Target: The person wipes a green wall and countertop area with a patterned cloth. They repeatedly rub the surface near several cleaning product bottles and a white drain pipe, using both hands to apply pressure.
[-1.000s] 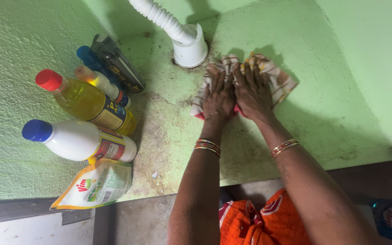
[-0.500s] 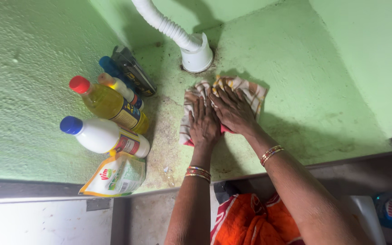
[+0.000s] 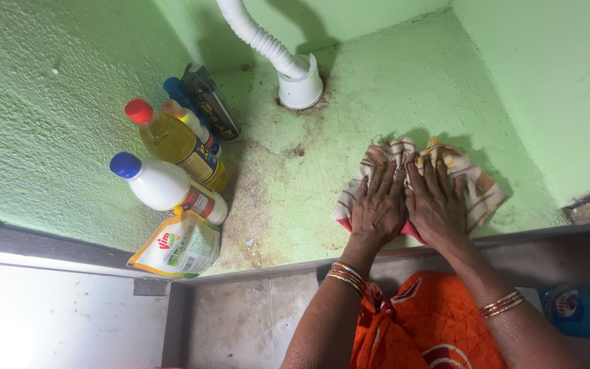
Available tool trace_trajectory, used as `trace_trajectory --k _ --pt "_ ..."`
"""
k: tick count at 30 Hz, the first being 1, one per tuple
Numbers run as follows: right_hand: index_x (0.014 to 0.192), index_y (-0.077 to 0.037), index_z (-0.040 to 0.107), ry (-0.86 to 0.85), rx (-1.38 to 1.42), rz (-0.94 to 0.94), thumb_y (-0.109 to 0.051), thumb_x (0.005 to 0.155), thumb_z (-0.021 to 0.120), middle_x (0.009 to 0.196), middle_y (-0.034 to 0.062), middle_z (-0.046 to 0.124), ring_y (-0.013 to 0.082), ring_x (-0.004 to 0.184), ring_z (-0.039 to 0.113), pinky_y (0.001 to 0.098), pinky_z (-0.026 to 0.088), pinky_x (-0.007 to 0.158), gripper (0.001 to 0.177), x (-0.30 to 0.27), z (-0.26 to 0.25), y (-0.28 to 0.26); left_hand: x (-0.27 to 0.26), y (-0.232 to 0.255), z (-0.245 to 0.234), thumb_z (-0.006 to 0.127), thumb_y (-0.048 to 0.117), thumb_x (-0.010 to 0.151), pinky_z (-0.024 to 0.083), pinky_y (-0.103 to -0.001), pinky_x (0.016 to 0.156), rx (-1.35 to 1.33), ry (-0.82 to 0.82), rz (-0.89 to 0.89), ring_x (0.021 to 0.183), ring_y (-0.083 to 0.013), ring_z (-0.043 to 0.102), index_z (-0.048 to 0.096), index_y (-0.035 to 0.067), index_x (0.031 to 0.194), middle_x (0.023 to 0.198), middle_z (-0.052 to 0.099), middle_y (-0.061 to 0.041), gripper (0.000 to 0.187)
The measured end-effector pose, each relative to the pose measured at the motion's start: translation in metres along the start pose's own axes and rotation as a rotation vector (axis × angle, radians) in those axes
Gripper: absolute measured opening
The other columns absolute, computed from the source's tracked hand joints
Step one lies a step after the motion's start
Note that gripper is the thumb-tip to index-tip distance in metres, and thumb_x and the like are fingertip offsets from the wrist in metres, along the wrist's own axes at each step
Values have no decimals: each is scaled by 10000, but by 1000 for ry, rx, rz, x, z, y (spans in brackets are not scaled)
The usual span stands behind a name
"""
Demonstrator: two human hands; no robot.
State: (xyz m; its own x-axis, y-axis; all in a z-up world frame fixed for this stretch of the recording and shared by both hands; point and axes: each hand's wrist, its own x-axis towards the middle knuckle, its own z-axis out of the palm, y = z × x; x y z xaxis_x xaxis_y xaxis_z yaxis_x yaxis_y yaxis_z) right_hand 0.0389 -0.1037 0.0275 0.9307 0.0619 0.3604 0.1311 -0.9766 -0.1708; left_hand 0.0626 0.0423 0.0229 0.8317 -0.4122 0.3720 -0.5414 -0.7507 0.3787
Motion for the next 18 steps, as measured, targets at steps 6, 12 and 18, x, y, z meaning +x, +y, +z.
trace_trajectory --k 6,12,18 --pt "1566 -72 399 24 48 37 -313 1015 498 1604 234 372 443 1504 320 672 254 1159 609 25 9 -13 21 -26 -1 478 281 1004 293 -512 1244 5 4 48 1550 -275 353 478 101 1532 1638 426 -115 557" --pt "1570 -58 394 42 77 -22 -305 1012 507 1597 243 378 470 1484 329 652 268 1164 620 73 41 -41 44 -84 -6 483 303 1012 295 -503 1230 76 7 5 1537 -273 347 477 117 1532 1624 429 -111 552" --pt "1575 -27 386 38 128 -99 -308 1019 514 1598 262 363 480 1473 334 647 269 1174 636 126 83 -85 58 -156 -24 437 344 1027 236 -499 1233 174 -92 -107 1548 -254 262 404 152 1564 1654 348 -74 572"
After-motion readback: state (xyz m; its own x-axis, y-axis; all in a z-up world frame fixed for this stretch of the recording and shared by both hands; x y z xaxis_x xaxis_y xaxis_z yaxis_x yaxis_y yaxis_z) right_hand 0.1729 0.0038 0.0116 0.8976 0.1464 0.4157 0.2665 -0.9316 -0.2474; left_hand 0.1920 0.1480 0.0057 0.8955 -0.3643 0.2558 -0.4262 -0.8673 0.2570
